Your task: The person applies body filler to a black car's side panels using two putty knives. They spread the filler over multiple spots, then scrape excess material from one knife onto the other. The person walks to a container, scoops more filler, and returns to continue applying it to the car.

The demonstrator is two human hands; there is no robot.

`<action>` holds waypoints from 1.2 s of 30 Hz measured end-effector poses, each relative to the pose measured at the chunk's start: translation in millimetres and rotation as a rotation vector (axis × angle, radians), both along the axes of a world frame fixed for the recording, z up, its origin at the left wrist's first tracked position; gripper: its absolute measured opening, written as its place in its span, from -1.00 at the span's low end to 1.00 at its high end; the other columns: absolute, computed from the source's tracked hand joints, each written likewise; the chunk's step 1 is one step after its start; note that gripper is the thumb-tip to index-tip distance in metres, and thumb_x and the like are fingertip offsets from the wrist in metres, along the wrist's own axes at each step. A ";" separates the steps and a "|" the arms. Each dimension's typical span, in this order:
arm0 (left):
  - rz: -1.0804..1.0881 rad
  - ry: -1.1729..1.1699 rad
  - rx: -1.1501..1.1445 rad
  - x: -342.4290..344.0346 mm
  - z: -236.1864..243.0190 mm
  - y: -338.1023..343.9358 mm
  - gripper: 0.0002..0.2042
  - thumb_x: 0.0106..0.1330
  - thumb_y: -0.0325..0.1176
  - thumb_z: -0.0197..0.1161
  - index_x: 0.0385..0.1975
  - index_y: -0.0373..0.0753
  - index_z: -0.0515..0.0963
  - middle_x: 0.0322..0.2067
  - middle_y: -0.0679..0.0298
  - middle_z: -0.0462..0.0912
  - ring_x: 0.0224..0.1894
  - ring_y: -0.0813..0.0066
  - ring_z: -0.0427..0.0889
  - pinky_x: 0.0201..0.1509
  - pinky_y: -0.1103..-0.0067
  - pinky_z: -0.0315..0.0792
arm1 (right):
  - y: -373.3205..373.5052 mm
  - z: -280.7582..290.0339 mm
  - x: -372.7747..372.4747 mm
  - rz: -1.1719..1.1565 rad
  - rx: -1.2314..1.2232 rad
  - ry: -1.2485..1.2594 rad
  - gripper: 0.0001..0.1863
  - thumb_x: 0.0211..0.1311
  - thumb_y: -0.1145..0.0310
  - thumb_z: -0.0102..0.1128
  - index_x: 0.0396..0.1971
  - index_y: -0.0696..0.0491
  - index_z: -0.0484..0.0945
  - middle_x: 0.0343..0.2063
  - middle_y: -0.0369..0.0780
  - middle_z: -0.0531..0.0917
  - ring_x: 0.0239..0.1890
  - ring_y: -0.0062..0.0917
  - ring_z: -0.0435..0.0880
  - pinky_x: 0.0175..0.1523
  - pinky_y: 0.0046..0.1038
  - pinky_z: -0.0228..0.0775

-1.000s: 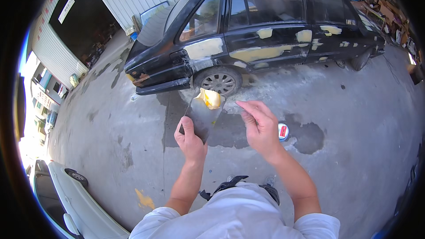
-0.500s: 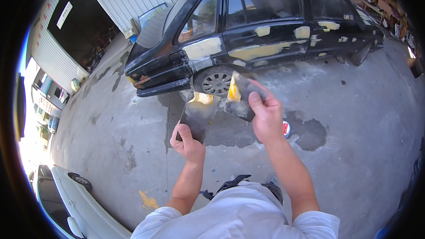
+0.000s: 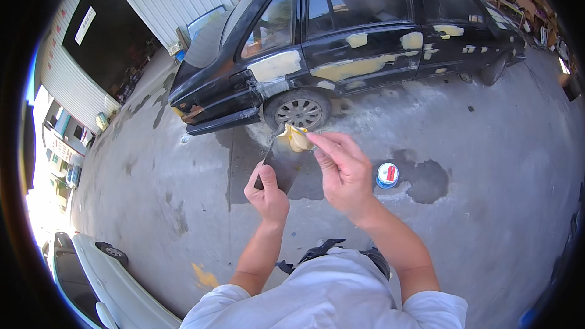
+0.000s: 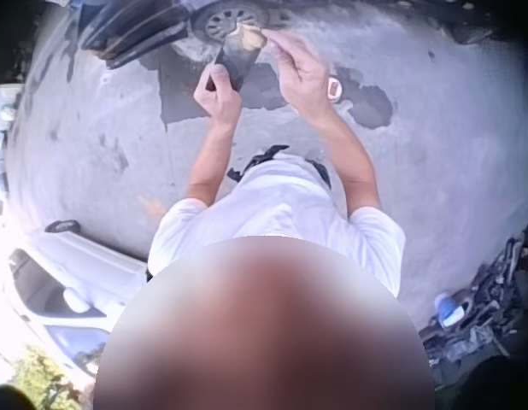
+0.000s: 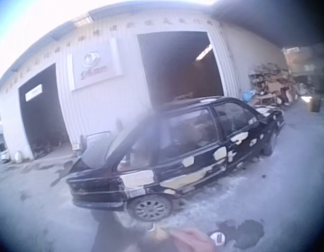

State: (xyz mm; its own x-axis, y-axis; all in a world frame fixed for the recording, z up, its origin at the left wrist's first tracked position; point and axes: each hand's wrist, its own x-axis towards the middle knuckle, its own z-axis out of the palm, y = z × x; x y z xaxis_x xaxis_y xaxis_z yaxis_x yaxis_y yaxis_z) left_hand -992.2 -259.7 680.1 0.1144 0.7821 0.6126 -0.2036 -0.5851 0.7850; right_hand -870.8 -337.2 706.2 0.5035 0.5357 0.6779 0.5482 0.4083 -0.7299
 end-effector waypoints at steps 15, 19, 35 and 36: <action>-0.217 -0.206 -0.231 -11.2 -1.5 8.1 -0.62 0.35 -0.14 0.08 -0.39 -0.44 0.53 -0.42 0.21 0.60 -0.39 0.53 0.54 -0.31 0.63 0.39 | 14.0 12.5 27.2 0.717 0.336 0.937 -0.68 0.31 0.44 0.01 0.04 0.16 0.43 -0.09 -0.24 0.57 -0.04 -0.54 0.52 0.01 -0.48 0.40; -0.296 -0.250 -0.405 -9.6 -1.6 5.6 -0.63 0.34 -0.11 0.10 -0.42 -0.38 0.51 -0.46 0.26 0.58 -0.44 0.54 0.52 -0.34 0.61 0.40 | 6.2 6.9 21.3 0.480 0.012 0.430 -0.72 0.28 0.44 0.06 -0.03 0.13 0.51 -0.14 -0.23 0.58 -0.10 -0.53 0.52 0.03 -0.50 0.32; 0.012 -0.049 0.061 -5.4 10.1 9.5 -0.64 0.37 -0.22 0.05 -0.28 -0.50 0.55 -0.35 0.07 0.63 -0.31 0.41 0.57 -0.21 0.60 0.39 | -4.8 -16.2 -27.5 0.184 0.001 -0.159 -0.71 0.03 0.64 0.18 -0.19 0.10 0.61 -0.28 -0.20 0.59 -0.28 -0.43 0.56 -0.18 -0.46 0.41; 0.034 -0.063 0.049 -7.2 11.7 11.9 -0.63 0.38 -0.21 0.04 -0.27 -0.50 0.55 -0.36 0.08 0.63 -0.31 0.41 0.56 -0.21 0.60 0.39 | -4.7 -14.1 -23.7 0.208 -0.060 -0.017 -0.71 0.08 0.62 0.14 -0.16 0.09 0.59 -0.25 -0.20 0.59 -0.24 -0.44 0.56 -0.15 -0.46 0.42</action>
State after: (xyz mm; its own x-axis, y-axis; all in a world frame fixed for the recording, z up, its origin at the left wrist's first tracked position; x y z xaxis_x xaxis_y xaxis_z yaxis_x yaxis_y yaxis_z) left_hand -999.3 -247.8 691.8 0.0481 0.7538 0.6554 -0.2314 -0.6299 0.7414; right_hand -894.5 -341.9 692.1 0.3662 0.6664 0.6495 0.4692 0.4705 -0.7473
